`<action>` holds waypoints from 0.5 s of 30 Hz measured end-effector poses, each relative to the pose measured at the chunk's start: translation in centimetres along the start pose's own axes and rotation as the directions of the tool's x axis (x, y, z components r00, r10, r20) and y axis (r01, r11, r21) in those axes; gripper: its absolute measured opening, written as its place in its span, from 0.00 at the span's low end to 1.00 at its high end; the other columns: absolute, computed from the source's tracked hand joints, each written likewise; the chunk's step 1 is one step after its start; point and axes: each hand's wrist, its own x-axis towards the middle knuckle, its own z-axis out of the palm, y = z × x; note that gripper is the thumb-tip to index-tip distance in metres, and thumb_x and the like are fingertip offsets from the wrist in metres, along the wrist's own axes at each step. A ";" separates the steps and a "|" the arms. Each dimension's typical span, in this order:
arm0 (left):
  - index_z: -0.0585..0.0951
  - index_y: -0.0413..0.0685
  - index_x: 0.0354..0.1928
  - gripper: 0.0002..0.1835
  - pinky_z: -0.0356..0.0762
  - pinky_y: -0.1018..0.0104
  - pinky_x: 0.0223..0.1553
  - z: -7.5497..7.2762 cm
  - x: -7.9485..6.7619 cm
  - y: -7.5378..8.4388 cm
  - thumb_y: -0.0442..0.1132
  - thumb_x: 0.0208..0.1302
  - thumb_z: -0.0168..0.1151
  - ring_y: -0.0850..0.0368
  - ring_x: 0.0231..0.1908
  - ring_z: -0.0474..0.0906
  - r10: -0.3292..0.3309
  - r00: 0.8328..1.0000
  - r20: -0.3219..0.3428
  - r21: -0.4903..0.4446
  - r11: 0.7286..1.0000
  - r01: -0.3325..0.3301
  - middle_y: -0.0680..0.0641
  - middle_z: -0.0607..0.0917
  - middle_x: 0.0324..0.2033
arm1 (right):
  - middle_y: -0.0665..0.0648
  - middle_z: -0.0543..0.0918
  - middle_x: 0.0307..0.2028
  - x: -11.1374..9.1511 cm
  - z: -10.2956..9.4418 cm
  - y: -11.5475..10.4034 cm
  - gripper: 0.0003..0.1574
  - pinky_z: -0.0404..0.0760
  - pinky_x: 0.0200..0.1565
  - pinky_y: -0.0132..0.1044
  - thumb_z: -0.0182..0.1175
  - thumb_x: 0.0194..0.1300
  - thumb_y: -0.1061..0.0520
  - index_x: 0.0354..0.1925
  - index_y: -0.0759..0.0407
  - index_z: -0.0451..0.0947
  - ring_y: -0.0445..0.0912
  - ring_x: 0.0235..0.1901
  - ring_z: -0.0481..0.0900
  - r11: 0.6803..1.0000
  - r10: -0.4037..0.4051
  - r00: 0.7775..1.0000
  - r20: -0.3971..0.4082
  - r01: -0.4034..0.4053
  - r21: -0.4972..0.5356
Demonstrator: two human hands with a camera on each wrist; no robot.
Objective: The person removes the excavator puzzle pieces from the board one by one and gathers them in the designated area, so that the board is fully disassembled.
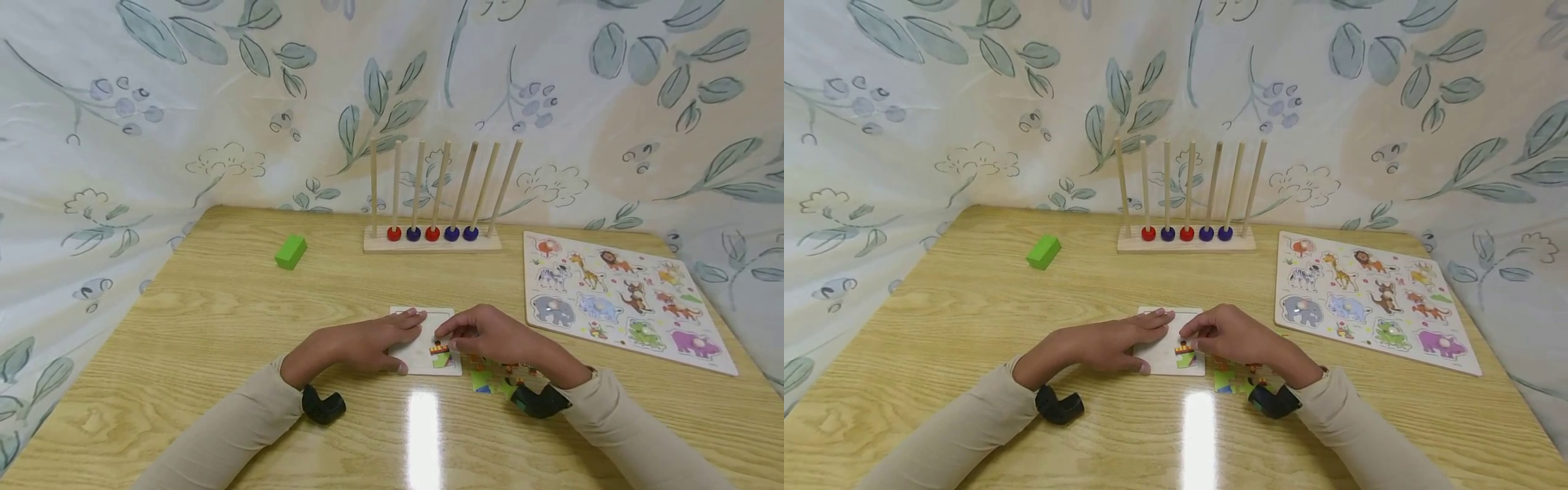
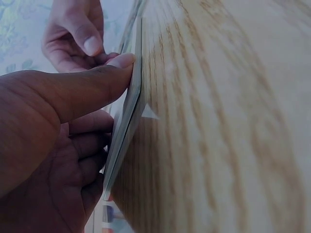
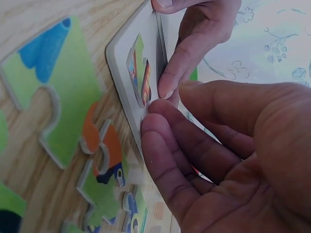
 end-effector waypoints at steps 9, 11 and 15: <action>0.55 0.40 0.75 0.40 0.44 0.59 0.71 0.0 -0.1 0.1 0.46 0.69 0.61 0.56 0.74 0.35 -0.003 1.000 0.002 -0.004 1.000 0.003 0.50 0.44 0.76 | 0.55 0.85 0.46 0.1 0.0 -0.1 0.15 0.77 0.34 0.32 0.59 0.67 0.67 0.52 0.63 0.82 0.41 0.36 0.79 1.000 0.016 1.000 0.003 -0.016 -0.006; 0.55 0.40 0.75 0.40 0.44 0.59 0.71 0.0 -0.1 0.0 0.46 0.69 0.61 0.56 0.74 0.35 -0.004 1.000 0.001 -0.002 1.000 0.004 0.50 0.44 0.76 | 0.55 0.85 0.47 0.1 0.1 0.0 0.16 0.78 0.37 0.33 0.59 0.67 0.67 0.53 0.63 0.82 0.42 0.39 0.80 1.000 0.009 1.000 0.007 -0.009 -0.010; 0.55 0.40 0.75 0.40 0.44 0.59 0.71 0.0 -0.1 0.0 0.46 0.68 0.61 0.56 0.74 0.35 -0.002 1.000 -0.001 -0.001 1.000 0.002 0.50 0.44 0.76 | 0.55 0.85 0.47 0.2 0.0 0.0 0.17 0.80 0.41 0.35 0.59 0.67 0.67 0.54 0.64 0.80 0.43 0.44 0.81 1.000 0.003 1.000 0.014 -0.003 -0.010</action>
